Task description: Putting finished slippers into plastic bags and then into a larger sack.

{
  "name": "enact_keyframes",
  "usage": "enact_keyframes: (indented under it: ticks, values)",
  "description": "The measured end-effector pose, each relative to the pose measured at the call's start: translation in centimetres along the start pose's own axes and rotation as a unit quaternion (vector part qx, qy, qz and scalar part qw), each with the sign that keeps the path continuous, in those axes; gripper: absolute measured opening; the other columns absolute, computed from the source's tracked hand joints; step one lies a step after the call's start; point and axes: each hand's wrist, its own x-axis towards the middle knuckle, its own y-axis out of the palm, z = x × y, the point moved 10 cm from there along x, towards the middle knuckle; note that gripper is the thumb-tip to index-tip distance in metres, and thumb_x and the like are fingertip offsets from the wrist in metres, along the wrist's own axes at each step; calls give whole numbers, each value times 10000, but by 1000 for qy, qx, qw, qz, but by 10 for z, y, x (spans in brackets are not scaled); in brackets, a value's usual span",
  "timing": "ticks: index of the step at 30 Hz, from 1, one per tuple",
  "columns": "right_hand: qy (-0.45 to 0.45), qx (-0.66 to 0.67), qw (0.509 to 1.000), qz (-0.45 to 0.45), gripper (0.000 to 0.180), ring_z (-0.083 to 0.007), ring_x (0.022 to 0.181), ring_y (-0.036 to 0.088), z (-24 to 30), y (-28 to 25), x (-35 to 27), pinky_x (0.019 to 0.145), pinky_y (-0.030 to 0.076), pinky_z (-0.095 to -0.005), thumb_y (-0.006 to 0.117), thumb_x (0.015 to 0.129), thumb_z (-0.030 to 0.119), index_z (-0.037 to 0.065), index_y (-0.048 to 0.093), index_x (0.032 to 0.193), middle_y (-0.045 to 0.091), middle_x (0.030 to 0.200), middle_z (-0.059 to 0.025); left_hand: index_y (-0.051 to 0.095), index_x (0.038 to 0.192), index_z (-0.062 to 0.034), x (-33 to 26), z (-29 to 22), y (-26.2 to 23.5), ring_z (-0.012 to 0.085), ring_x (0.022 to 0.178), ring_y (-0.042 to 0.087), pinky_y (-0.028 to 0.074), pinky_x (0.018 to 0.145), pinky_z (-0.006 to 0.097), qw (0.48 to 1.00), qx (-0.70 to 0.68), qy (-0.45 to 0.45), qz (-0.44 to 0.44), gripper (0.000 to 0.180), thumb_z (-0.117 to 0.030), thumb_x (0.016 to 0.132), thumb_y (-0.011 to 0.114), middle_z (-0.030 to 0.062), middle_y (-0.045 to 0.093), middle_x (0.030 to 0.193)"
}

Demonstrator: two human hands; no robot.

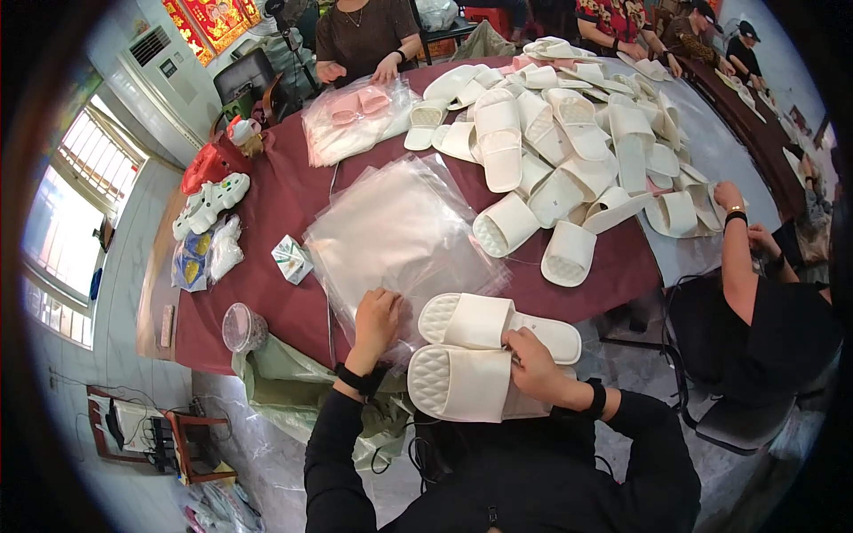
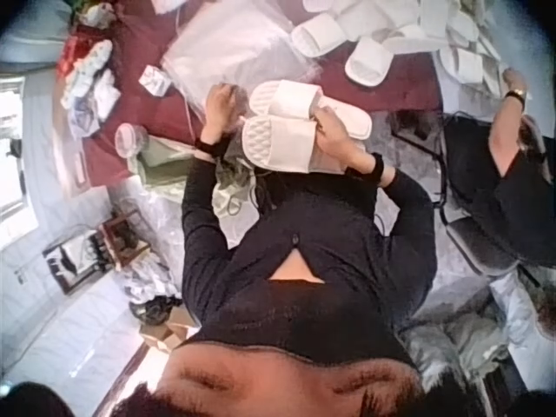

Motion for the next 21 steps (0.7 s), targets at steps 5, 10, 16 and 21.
enact_keyframes:
  ticks: [5, 10, 16, 21]
  values:
    - [-26, -56, 998, -26, 221, -376, 806, 507, -3, 0, 11, 686, 414, -434, 508, 732, -27, 9, 505, 950, 510, 792, -187, 641, 829, -17, 7, -21, -25, 319, 746, 532, 435, 681, 384, 993, -88, -53, -53, 71, -81, 819, 612, 121, 563, 746]
    - [-60, -119, 978, -161, 192, -396, 753, 536, -4, -12, 23, 661, 421, -466, 528, 729, 1, -1, 504, 919, 535, 756, -199, 660, 907, -19, -6, -42, -25, 318, 743, 541, 427, 658, 385, 995, -92, -18, -36, 112, -54, 813, 609, 133, 554, 750]
    - [-62, -166, 961, -212, 164, -393, 697, 552, -1, -12, 23, 626, 434, -478, 554, 709, 21, 25, 495, 862, 551, 755, -180, 676, 911, -9, -10, -39, -29, 272, 623, 554, 426, 571, 330, 976, -175, -96, -85, 117, -57, 819, 621, 139, 564, 724]
    - [-104, -219, 945, -220, 186, -364, 678, 561, 3, -5, 20, 600, 441, -448, 609, 701, 64, 27, 500, 847, 544, 729, -161, 676, 888, -12, -14, -53, -35, 272, 631, 567, 431, 571, 322, 971, -188, -111, -101, 104, -75, 829, 618, 139, 580, 739]
